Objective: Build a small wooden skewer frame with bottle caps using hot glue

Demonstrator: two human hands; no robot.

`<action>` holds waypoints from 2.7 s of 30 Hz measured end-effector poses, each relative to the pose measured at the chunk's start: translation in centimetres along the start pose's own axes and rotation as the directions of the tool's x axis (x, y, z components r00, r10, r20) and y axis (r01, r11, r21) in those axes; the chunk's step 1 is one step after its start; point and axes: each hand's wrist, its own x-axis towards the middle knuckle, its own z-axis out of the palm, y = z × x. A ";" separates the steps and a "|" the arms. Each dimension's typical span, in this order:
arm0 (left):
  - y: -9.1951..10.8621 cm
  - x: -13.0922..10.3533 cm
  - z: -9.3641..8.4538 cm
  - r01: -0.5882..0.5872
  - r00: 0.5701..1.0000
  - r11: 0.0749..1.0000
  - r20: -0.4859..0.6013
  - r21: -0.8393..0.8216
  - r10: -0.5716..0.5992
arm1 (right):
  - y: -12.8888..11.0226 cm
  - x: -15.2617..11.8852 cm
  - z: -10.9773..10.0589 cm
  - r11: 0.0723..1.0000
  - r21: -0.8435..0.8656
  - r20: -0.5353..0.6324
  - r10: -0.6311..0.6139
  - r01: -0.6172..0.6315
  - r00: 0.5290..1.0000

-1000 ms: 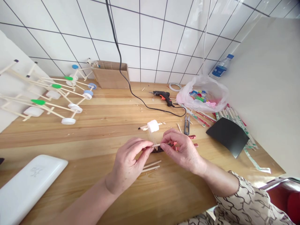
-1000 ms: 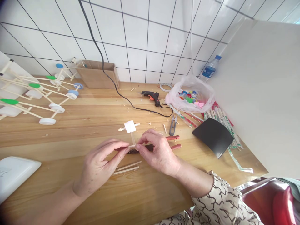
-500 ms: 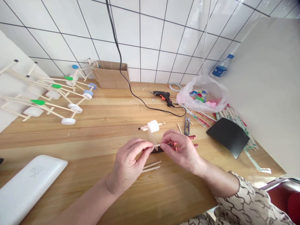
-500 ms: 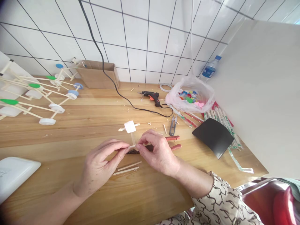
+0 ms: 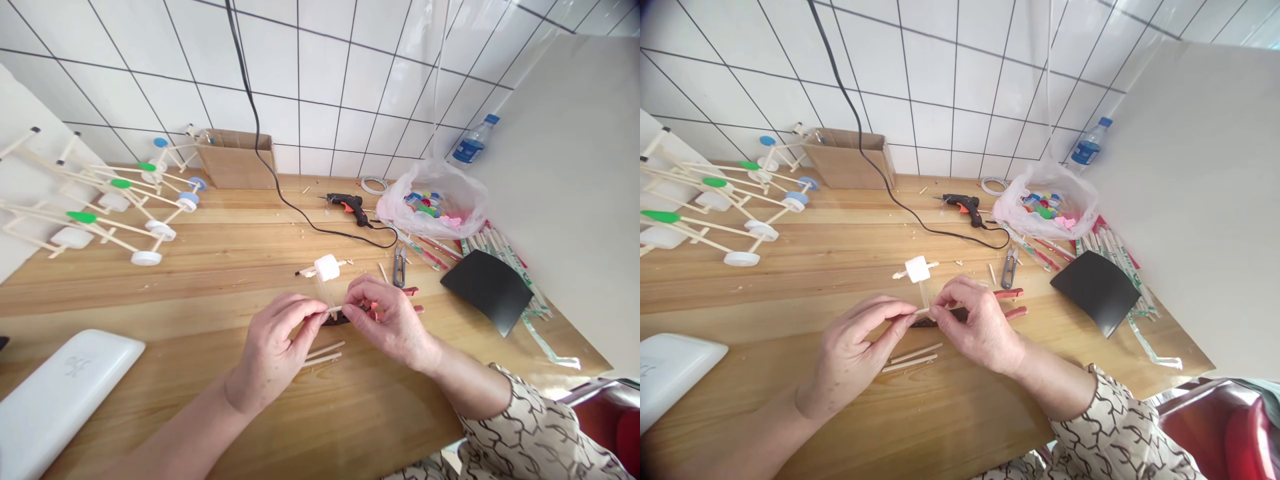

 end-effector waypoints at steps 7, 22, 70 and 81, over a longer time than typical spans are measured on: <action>0.0 -0.1 0.0 0.012 1.000 1.000 0.009 0.010 -0.012 | 0.2 -0.2 0.0 1.000 -0.006 -0.006 -0.010 0.009 1.000; 0.0 -0.2 -0.4 0.072 0.997 0.997 0.038 0.040 -0.074 | 0.9 -0.3 -0.1 0.996 0.066 -0.068 0.061 -0.057 0.996; 0.2 0.4 -0.6 0.143 0.986 0.989 0.088 -0.032 -0.140 | 1.3 -0.3 0.8 0.988 0.144 -0.057 0.062 -0.053 0.996; 0.1 0.5 -0.7 0.138 0.987 0.990 0.092 -0.030 -0.135 | 1.2 -0.2 0.8 0.988 0.143 -0.060 0.074 -0.065 0.995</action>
